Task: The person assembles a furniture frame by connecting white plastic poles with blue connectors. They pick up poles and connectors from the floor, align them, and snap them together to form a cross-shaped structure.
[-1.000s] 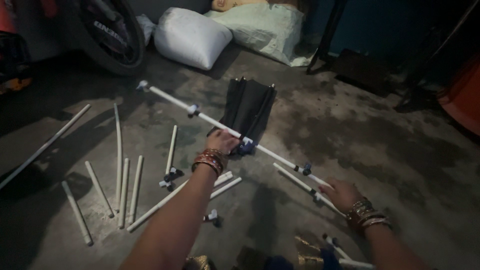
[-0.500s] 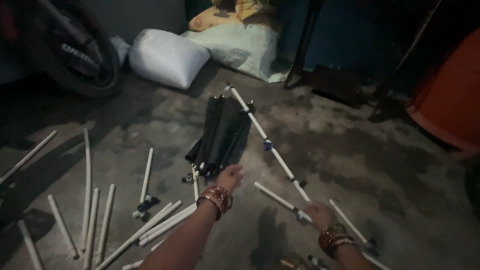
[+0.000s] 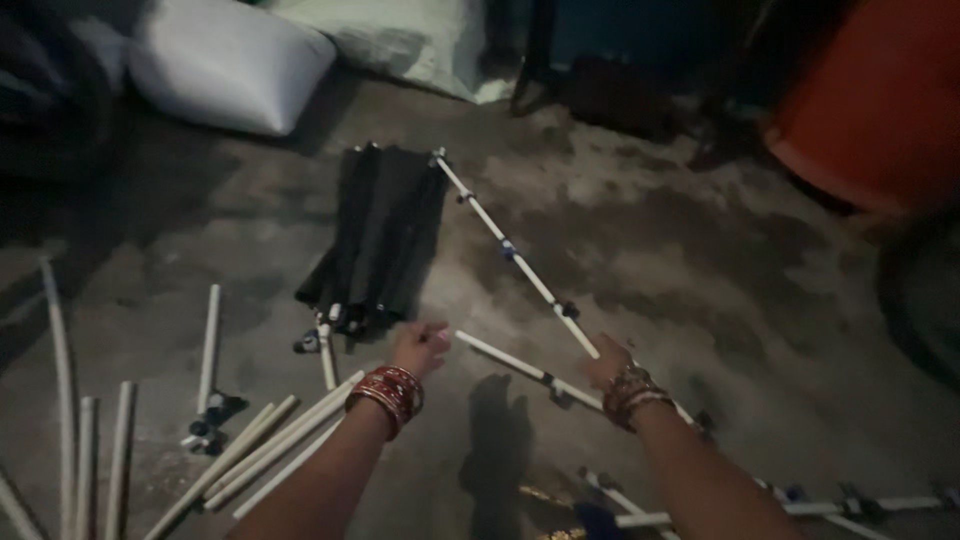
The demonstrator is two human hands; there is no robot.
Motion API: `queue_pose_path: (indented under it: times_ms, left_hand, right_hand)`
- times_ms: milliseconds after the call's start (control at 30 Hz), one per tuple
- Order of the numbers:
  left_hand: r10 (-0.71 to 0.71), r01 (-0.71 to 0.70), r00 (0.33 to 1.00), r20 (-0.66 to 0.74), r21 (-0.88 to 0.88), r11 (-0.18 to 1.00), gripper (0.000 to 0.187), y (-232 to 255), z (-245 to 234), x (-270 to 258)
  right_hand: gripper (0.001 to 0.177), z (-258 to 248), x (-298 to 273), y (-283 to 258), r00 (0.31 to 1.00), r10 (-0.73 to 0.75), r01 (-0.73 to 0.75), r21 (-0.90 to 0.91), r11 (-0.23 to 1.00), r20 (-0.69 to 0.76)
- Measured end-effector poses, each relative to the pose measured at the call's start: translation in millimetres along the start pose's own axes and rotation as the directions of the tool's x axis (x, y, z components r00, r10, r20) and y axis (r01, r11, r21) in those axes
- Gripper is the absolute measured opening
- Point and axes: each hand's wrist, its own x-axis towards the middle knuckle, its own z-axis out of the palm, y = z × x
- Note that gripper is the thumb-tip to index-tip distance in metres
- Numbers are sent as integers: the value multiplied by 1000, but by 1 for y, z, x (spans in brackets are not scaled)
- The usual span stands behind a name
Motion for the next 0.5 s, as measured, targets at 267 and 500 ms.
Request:
queue_pose_path:
  times_ms: [267,500]
  left_hand:
    - [-61,60,992,106,14,998,36,-1,37,17]
    - [-78,74,994,83,39,996,38,-17,51,6]
  right_hand:
    - [58,12,104,57,899,-342,338,-64,939,-275]
    - [52,-46,80,121,882,28,-20,21,1000,-471]
